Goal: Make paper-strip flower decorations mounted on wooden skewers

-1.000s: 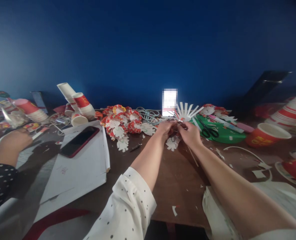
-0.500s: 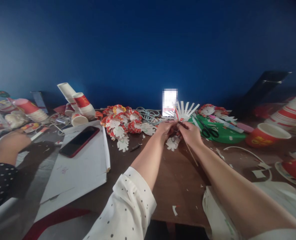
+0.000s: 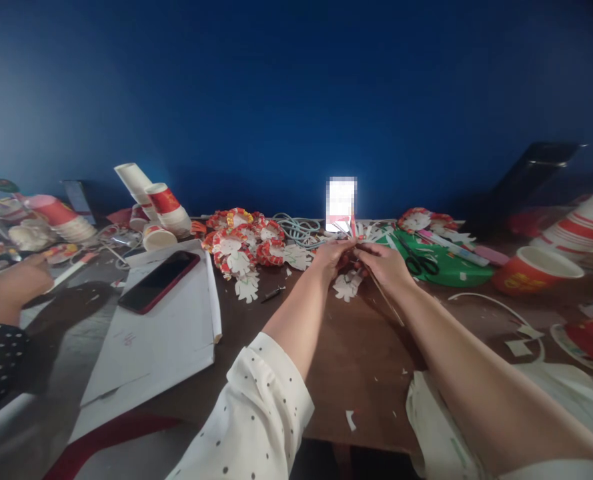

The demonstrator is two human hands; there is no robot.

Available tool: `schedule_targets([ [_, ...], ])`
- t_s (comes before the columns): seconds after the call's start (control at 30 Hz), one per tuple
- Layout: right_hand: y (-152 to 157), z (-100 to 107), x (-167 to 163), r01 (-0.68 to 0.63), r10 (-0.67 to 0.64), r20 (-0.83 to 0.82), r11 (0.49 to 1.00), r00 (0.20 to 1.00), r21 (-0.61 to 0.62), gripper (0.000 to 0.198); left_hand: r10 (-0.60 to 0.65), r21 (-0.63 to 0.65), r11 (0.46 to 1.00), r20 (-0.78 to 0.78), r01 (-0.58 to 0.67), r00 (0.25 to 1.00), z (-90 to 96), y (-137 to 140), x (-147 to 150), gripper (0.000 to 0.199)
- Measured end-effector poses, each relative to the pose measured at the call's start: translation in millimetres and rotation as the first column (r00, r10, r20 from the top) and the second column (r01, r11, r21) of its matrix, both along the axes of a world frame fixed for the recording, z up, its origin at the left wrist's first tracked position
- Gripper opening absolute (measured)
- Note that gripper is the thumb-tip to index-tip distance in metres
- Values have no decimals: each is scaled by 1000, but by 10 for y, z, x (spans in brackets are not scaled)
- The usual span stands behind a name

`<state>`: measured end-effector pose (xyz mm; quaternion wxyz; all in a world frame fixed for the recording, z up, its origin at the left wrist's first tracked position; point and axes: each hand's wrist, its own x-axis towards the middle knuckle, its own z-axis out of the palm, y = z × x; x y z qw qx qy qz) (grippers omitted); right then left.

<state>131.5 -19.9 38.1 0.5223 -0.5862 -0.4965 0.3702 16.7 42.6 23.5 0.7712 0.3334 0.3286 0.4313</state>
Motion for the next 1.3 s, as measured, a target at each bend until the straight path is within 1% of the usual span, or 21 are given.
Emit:
schedule_targets([
  [0.1, 12, -27, 4, 9, -9, -3, 1000, 1000, 7, 33, 26, -9, 1000, -9, -26, 1000, 12, -6, -3, 24],
  [0.23, 32, -72, 2, 43, -45, 32, 998, 998, 38, 36, 61, -35, 997, -18, -62, 998, 53, -25, -10, 24],
  [0.37, 44, -94, 7, 57, -60, 73, 998, 996, 36, 41, 52, -20, 998, 29, -51, 998, 76, -29, -30, 28],
  [0.47, 42, -80, 8, 60, -63, 73, 997, 995, 47, 41, 76, -35, 997, 64, -74, 995, 84, -25, -49, 29],
  [0.57, 37, -58, 7, 66, -69, 55, 996, 996, 53, 42, 91, -45, 995, 81, -88, 993, 96, -28, -64, 25],
  [0.7, 29, -38, 2, 74, -76, 57, 996, 995, 40, 42, 69, 0, 998, 72, -69, 995, 107, -45, -70, 15],
  [0.8, 27, -35, -10, 82, -83, 36, 995, 996, 49, 42, 47, 22, 999, 54, -48, 997, 103, -52, -67, 12],
  [0.9, 29, -43, -26, 95, -95, 0, 993, 995, 71, 42, 52, 24, 998, 56, -53, 997, 100, -50, -61, 12],
  [1.07, 42, -69, -29, 103, -101, -31, 992, 994, 67, 46, 85, 26, 996, 58, -87, 995, 112, -50, -55, 16],
  [1.17, 51, -81, -21, 88, -86, -25, 993, 996, 78, 46, 110, 14, 994, 24, -111, 994, 115, -50, -54, 15],
  [1.3, 47, -79, -20, 94, -94, -2, 994, 996, 59, 45, 118, 9, 993, 3, -118, 993, 111, -44, -51, 15],
])
